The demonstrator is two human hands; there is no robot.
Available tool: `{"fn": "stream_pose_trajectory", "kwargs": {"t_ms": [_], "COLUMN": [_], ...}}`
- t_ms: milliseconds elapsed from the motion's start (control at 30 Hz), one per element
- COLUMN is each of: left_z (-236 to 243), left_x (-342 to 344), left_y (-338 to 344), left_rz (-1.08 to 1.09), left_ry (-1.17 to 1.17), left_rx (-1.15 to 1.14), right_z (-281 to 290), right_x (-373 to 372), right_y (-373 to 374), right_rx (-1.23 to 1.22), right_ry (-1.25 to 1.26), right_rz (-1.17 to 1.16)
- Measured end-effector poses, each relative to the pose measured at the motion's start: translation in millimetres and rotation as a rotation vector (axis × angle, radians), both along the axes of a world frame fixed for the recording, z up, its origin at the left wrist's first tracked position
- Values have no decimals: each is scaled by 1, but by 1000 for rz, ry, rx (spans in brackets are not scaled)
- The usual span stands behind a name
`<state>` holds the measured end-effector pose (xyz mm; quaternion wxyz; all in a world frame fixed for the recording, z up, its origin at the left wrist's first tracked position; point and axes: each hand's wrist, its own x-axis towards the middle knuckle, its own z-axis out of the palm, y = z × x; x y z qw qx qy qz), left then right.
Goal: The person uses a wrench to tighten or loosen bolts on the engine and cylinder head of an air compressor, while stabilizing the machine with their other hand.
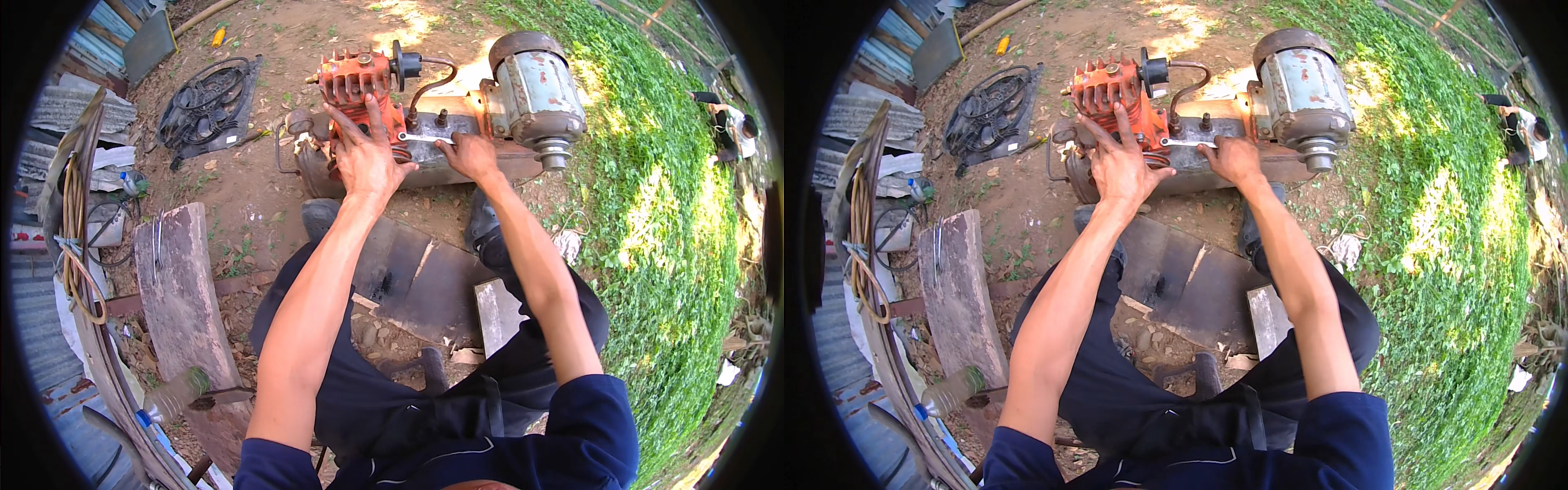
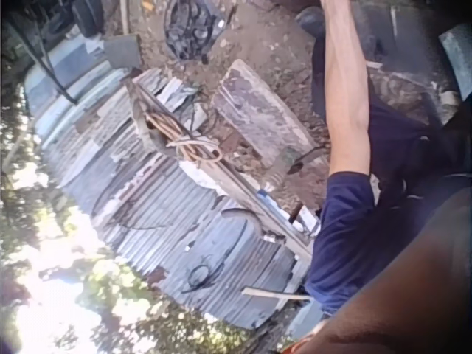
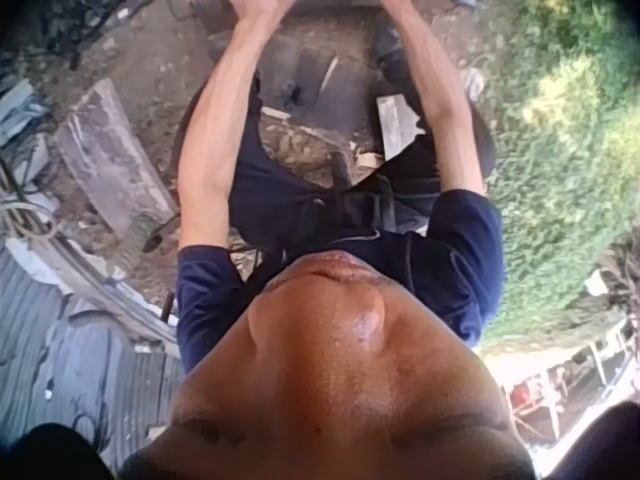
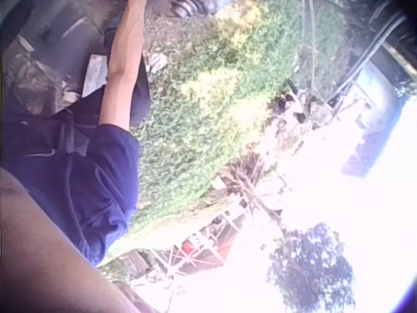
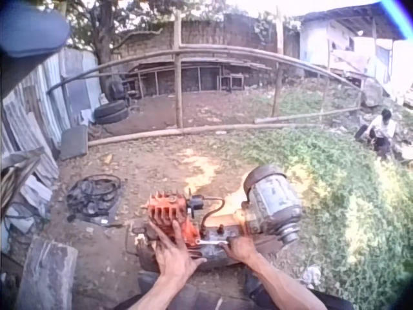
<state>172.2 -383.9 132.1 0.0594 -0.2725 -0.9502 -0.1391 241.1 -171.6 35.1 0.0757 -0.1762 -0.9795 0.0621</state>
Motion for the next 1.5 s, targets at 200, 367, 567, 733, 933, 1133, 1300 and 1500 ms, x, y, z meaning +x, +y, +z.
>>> {"fn": "stream_pose_trajectory", "kwargs": {"t_ms": [200,367,567,733,933,1133,1300,1500], "left_z": [1,1,6,5,-2,-3,-5,-7], "left_x": [0,0,0,1,0,-1,-1,-1], "left_y": [-1,0,-2,1,1,1,-1,1], "left_rz": [-15,-2,15,6,5,0,-19,-18], "left_ry": [-52,-29,-34,13,69,59,67,116], "left_rx": [18,-15,-25,-27,-32,-35,15,0], "right_z": [-13,-27,24,74,60,41,36,9], "right_x": [12,24,25,17,2,-26,-42,-30], "right_y": [-34,-119,-95,-33,21,37,47,34], "right_rx": [-71,-249,-262,-51,109,37,-9,-6], "right_ry": [107,-1,-75,27,-173,-277,-357,-348], "right_rz": [-250,-564,-372,-227,129,223,290,192]}}
